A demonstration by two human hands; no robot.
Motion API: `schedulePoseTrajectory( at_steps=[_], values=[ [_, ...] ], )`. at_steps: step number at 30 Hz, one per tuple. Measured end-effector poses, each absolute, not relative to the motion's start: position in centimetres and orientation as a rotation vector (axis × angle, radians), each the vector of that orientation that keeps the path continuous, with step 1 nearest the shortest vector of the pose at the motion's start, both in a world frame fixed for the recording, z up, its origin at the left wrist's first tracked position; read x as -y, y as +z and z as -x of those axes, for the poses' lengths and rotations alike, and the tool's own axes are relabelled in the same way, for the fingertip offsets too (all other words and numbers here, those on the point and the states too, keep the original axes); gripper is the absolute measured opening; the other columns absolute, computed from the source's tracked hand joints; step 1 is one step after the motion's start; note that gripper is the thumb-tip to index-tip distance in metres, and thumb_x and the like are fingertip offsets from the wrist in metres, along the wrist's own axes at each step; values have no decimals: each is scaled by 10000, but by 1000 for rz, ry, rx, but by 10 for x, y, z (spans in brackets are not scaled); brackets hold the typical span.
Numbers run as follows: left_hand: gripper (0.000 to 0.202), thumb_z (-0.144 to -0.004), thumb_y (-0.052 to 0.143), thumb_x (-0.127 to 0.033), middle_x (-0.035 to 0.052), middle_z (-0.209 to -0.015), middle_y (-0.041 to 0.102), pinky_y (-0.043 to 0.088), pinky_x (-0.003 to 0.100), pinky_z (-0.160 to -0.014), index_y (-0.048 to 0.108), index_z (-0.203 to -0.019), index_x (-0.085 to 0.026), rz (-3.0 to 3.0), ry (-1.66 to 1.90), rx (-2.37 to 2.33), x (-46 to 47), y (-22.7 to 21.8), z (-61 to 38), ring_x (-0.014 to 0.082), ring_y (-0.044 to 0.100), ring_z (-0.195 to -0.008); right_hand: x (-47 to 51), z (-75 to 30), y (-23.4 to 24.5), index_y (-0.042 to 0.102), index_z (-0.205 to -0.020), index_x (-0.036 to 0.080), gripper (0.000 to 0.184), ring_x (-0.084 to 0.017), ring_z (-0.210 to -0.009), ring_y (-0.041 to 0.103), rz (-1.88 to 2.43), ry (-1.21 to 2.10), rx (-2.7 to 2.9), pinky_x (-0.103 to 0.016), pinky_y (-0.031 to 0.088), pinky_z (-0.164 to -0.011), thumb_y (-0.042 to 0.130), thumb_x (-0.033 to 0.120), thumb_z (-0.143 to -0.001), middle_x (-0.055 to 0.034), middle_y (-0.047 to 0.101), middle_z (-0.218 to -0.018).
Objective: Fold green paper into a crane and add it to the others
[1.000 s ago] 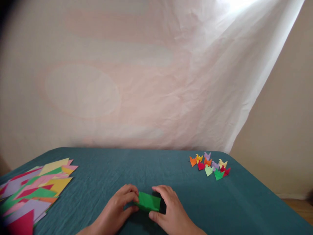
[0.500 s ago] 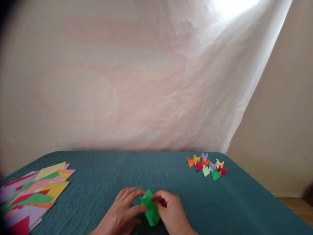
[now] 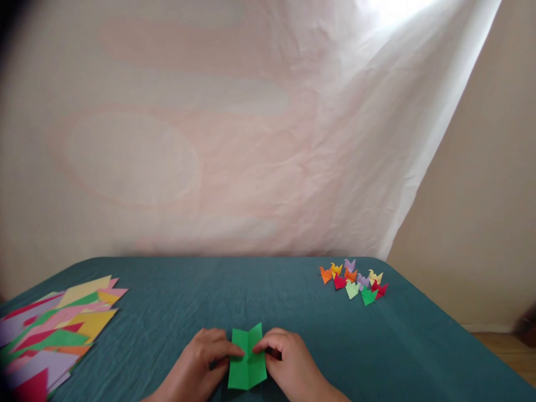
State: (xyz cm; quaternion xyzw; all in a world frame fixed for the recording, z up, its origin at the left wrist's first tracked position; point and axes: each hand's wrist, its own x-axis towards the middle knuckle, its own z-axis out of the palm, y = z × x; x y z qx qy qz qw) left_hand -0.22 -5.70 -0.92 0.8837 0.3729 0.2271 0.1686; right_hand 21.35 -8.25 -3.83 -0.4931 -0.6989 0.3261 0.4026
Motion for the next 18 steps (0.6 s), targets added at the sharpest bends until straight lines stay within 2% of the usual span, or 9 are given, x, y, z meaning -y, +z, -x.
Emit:
schedulePoseTrajectory(
  at_steps=[3,7,12,15,18],
  values=[
    [349,-703,504,-29,-11,-716,633,388,233,-687,717,-841,-269,-2323,677,-1036,55,-13,0,139,588,-705,81,-214,-41,756,-827,243,372,-136,-702,632,1212,803,1760,-208,448,-637,514,14,-661,-11,690,-779],
    [240,-730,521,-78,3,-793,668,429,214,-700,705,-793,-219,-2106,831,-1012,48,-13,0,138,610,-733,78,-216,-40,754,-825,226,316,-153,-727,645,1173,819,1668,-227,474,-667,539,47,-678,-28,698,-824],
    [68,-760,608,-219,19,-783,682,444,243,-718,668,-768,-187,-1826,910,-1046,44,-12,3,172,619,-749,80,-217,-31,728,-837,211,137,-155,-639,610,1231,888,1495,-233,464,-597,607,218,-773,-16,661,-731],
    [150,-746,660,-305,31,-756,698,447,250,-696,628,-809,-173,-1530,888,-918,43,-16,0,181,634,-728,80,-217,-28,715,-860,204,177,-161,-640,599,1237,940,1430,-233,450,-566,630,343,-791,-26,665,-762],
    [241,-721,702,-354,38,-740,709,435,243,-682,610,-839,-164,-1389,858,-836,45,-18,-4,177,637,-711,81,-217,-28,703,-853,189,230,-163,-637,584,1247,984,1427,-233,436,-563,629,399,-797,-28,660,-739]
  ],
)
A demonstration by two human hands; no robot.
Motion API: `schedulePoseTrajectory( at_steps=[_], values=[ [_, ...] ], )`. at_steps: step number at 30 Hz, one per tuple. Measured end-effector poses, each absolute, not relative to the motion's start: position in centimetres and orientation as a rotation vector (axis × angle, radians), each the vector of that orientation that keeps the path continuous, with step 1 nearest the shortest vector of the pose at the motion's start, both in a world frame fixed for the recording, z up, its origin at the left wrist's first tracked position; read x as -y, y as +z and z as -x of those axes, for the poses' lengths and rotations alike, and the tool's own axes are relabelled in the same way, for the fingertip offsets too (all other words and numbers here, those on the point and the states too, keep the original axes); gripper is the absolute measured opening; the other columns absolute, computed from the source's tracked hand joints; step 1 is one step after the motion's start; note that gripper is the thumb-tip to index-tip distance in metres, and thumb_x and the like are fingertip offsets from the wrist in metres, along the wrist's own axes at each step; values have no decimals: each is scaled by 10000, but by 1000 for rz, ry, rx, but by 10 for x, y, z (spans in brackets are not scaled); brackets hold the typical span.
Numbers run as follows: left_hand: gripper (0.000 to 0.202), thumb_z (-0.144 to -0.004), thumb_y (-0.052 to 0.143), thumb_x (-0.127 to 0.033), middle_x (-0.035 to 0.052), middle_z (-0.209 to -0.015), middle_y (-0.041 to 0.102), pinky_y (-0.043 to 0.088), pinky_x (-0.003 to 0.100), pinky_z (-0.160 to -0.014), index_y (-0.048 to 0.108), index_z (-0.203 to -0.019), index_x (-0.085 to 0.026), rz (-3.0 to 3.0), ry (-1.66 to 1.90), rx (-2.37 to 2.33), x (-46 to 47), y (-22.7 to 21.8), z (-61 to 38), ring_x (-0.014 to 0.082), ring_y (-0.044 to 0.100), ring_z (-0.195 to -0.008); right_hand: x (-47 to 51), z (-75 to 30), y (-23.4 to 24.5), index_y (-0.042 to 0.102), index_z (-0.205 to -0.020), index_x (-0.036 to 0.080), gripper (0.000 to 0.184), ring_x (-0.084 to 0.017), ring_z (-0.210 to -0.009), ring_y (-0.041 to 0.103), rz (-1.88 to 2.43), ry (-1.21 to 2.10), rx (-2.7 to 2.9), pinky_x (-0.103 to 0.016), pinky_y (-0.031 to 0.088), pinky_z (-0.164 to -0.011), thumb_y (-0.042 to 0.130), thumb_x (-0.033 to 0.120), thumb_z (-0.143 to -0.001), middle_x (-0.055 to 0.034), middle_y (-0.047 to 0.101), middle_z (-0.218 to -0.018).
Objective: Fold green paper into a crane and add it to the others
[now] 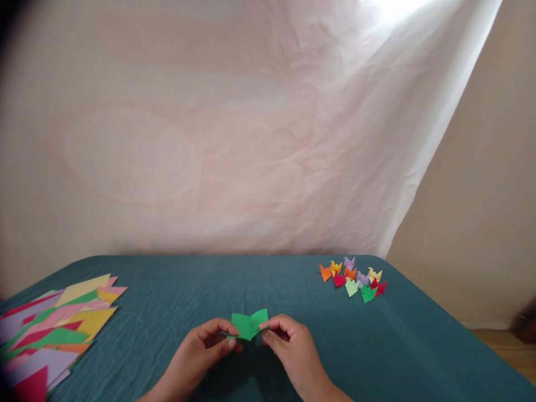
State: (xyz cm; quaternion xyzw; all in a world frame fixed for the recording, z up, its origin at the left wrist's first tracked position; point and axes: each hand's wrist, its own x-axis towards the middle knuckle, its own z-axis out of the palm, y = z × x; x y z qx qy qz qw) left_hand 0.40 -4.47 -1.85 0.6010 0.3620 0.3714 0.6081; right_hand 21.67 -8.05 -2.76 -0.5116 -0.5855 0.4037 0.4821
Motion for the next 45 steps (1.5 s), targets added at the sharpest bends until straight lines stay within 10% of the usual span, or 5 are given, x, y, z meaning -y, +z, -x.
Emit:
schedulePoseTrajectory(
  at_steps=[13,21,29,35,45],
  values=[
    [282,-765,663,-397,-4,-683,670,421,238,-670,478,-705,-193,-1395,1022,-927,46,-18,-8,169,637,-699,80,-215,-31,562,-713,172,319,-132,-591,540,1173,1114,1326,-235,408,-563,657,472,-766,-10,619,-693],
    [247,-759,666,-317,-2,-673,659,434,246,-659,459,-701,-196,-1429,1069,-961,50,-17,-11,160,625,-671,84,-207,-29,563,-986,166,340,-145,-670,593,1044,1313,1055,-207,387,-525,692,387,-762,-21,618,-794],
    [589,-683,713,-314,-37,-706,625,438,253,-637,460,-1198,-176,-1303,1002,-885,46,-20,-11,139,596,-617,83,-208,-33,613,-774,140,315,-109,-554,510,1175,1231,1258,-210,362,-525,644,453,-789,-8,615,-639],
    [273,-700,655,-399,-3,-558,614,365,224,-537,634,-653,-131,-1404,797,-1066,47,-18,-11,118,518,-493,83,-207,-31,570,-721,161,332,-108,-535,499,1249,1168,1304,-208,367,-524,632,481,-785,10,591,-601],
    [249,-727,608,-360,2,-540,635,324,212,-503,616,-594,-149,-1542,808,-1157,56,-11,-14,121,493,-491,86,-205,-31,595,-687,146,331,-129,-582,476,1311,1028,1446,-223,352,-556,622,461,-783,9,546,-611]
  ],
)
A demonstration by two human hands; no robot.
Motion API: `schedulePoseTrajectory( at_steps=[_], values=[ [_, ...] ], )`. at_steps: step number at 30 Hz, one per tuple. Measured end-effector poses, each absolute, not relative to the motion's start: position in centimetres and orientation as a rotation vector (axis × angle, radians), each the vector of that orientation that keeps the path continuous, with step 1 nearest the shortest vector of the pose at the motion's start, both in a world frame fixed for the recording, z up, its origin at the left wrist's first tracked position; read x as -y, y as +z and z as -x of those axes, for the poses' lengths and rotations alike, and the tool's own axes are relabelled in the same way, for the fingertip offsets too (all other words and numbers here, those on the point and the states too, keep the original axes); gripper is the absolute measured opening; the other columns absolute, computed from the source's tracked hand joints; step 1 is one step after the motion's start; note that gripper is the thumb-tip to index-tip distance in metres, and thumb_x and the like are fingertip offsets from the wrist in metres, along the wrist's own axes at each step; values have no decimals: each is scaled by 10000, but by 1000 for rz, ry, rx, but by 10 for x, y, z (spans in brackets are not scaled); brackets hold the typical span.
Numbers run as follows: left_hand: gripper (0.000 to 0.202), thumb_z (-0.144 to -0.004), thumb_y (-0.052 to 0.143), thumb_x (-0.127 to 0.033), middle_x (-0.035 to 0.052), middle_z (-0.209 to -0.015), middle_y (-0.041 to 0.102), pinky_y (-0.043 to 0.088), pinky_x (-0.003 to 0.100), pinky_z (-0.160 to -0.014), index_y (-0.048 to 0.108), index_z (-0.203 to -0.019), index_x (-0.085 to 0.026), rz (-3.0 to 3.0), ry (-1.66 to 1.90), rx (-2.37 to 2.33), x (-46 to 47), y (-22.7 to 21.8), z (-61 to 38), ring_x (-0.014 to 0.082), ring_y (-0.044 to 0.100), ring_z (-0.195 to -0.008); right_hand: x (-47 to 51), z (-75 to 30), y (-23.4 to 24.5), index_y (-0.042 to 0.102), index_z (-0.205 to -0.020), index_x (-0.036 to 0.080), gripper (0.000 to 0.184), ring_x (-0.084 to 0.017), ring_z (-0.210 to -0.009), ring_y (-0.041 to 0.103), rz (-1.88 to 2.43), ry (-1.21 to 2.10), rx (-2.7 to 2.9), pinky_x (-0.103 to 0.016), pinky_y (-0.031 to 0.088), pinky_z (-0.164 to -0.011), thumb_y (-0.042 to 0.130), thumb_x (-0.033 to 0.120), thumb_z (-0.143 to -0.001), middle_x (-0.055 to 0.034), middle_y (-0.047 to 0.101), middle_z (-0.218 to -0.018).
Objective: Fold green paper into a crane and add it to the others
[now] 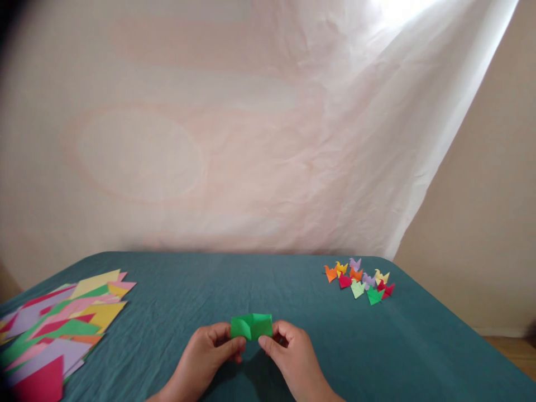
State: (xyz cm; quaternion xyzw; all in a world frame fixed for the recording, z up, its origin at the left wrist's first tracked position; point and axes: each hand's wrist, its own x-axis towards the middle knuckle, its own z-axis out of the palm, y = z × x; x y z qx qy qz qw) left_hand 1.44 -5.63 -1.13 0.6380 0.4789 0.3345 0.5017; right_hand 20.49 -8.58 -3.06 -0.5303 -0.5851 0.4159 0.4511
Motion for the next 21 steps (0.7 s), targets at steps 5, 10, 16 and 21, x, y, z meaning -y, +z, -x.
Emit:
schedulePoseTrajectory(
  at_steps=[5,10,16,21],
  values=[
    [222,-729,595,-311,-5,-538,629,317,214,-499,621,-583,-146,-1585,797,-1175,59,-10,-15,119,484,-491,89,-203,-32,637,-764,150,258,-144,-627,493,1329,960,1471,-225,374,-576,614,403,-804,-1,564,-666],
    [157,-737,580,-237,-15,-556,620,360,212,-532,610,-611,-147,-1615,796,-1108,59,-16,-15,125,536,-533,91,-202,-31,632,-724,162,223,-141,-628,496,1362,836,1569,-220,371,-572,610,362,-818,6,564,-657],
    [111,-767,562,-239,15,-670,662,432,227,-561,605,-736,-141,-1505,775,-953,61,-20,-20,143,622,-578,92,-200,-30,643,-753,161,199,-156,-649,526,1353,832,1617,-230,387,-591,602,344,-822,-8,600,-682],
    [133,-754,566,-253,44,-699,684,447,232,-551,603,-756,-124,-1394,765,-918,59,-24,-20,151,645,-583,91,-200,-31,610,-678,160,202,-149,-634,516,1360,864,1587,-223,379,-581,627,322,-797,3,577,-645]
  ],
)
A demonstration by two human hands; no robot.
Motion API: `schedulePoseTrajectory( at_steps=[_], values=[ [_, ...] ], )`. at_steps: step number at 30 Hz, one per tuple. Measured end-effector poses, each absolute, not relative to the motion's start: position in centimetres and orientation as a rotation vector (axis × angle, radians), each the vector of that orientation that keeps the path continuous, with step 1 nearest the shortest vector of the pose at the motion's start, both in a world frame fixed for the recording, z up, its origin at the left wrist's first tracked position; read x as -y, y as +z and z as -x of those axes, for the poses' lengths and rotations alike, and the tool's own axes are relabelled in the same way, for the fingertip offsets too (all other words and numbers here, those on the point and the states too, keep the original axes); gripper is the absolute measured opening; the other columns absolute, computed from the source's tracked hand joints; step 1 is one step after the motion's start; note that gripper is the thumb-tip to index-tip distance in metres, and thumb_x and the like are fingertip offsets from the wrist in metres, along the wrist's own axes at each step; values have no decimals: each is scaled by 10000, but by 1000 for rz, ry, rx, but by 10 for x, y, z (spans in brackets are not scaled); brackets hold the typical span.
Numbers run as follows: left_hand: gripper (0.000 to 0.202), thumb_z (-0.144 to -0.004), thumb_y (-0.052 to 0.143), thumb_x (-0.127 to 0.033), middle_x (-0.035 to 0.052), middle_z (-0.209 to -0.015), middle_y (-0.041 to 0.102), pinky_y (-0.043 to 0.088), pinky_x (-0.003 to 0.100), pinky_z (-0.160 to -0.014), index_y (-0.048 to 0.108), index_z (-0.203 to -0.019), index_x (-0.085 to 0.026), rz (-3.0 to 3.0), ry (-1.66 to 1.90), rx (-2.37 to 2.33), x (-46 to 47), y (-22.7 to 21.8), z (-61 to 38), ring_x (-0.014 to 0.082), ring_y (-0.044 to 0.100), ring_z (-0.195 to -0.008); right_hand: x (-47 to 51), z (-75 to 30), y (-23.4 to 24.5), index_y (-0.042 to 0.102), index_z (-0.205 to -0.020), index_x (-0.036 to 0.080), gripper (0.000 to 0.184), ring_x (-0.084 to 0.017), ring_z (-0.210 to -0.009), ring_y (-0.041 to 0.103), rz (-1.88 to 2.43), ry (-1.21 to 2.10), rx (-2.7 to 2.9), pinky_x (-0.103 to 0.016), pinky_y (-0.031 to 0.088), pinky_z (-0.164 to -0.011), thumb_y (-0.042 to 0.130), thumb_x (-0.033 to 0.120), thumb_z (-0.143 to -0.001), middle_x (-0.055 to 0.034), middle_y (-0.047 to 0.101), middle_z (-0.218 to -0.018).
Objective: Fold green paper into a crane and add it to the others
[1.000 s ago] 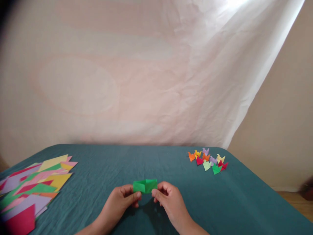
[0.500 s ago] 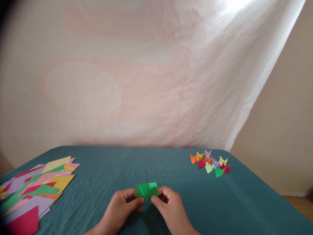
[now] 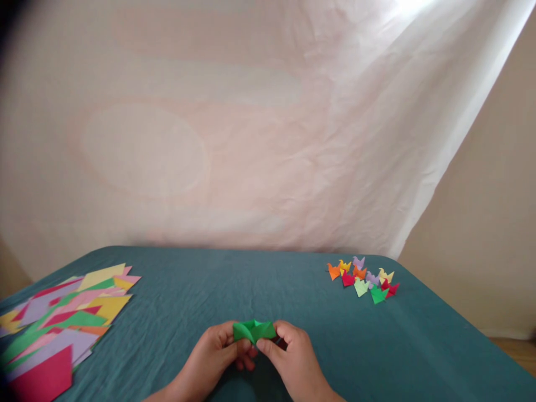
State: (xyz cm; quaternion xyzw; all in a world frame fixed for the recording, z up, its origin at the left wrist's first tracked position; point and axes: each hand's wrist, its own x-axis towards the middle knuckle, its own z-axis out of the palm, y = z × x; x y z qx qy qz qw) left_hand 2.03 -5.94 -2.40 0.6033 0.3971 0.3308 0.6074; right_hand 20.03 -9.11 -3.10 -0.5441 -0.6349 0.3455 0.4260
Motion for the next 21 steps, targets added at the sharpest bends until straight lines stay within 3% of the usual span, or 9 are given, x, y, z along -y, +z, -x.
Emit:
schedulePoseTrajectory(
  at_steps=[7,21],
  values=[
    [192,-741,587,-297,62,-686,695,461,240,-541,612,-785,-112,-1352,759,-958,53,-26,-16,168,660,-576,86,-205,-31,571,-684,161,271,-139,-592,507,1365,971,1454,-223,377,-566,600,401,-808,7,562,-615],
    [107,-694,538,-164,33,-627,684,459,230,-538,637,-695,-123,-1465,660,-955,61,-28,-19,168,661,-567,91,-199,-31,628,-733,165,219,-139,-644,529,1303,887,1596,-213,390,-591,596,354,-840,7,586,-678]
  ],
)
